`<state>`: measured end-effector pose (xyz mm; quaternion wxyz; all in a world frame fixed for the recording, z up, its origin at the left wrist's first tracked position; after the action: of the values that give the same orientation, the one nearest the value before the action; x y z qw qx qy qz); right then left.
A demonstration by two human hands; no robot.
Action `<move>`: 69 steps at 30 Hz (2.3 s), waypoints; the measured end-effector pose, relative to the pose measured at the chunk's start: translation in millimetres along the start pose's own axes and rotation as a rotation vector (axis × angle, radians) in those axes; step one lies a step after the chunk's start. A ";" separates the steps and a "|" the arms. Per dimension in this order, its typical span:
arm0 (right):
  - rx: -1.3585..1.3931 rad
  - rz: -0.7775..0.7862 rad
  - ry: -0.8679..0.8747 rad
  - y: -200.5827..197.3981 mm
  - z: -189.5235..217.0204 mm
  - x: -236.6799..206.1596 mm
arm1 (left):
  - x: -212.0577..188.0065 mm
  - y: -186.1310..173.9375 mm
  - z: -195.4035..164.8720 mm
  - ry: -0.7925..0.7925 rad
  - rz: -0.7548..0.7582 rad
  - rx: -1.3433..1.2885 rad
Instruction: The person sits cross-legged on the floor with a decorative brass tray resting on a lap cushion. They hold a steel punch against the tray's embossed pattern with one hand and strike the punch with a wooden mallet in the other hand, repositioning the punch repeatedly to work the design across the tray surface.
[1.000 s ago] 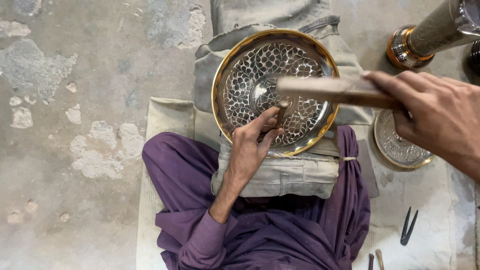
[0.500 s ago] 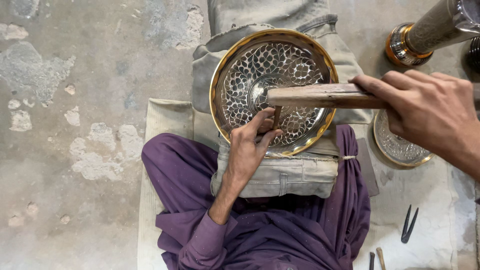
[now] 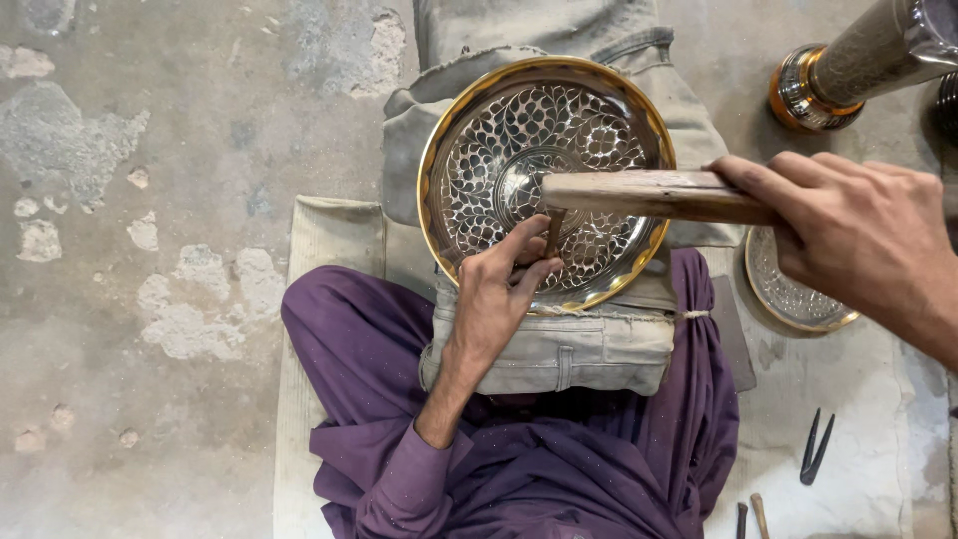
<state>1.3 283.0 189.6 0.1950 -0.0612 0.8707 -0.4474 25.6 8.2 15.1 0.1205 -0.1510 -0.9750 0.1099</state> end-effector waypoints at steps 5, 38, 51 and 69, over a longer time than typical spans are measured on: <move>0.080 0.004 0.051 -18.6 -2.1 -2.6 | 0.1 -0.2 0.5 -0.003 0.012 -0.007; 0.133 -0.146 -0.056 -2.3 3.7 -0.6 | -3.1 -3.8 -2.0 0.013 0.008 0.002; 0.036 0.035 -0.033 -0.7 -7.6 3.0 | -3.1 -1.6 -0.7 -0.002 -0.010 0.009; 0.458 -0.062 0.009 35.9 -9.2 4.6 | -2.9 -3.4 -2.0 -0.013 0.011 -0.010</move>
<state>-4.2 309.9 164.3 0.1863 -0.0402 0.7451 -0.6391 27.9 4.5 17.2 0.1129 -0.1561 -0.9755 0.1066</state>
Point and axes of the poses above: each hand's wrist, its own x-axis towards the middle knuckle, its own y-axis out of the palm, z = x × y, the point moved 1 cm from there along x, towards the middle knuckle, and after that the axes turned 12 degrees about z, right-handed, at the moved point
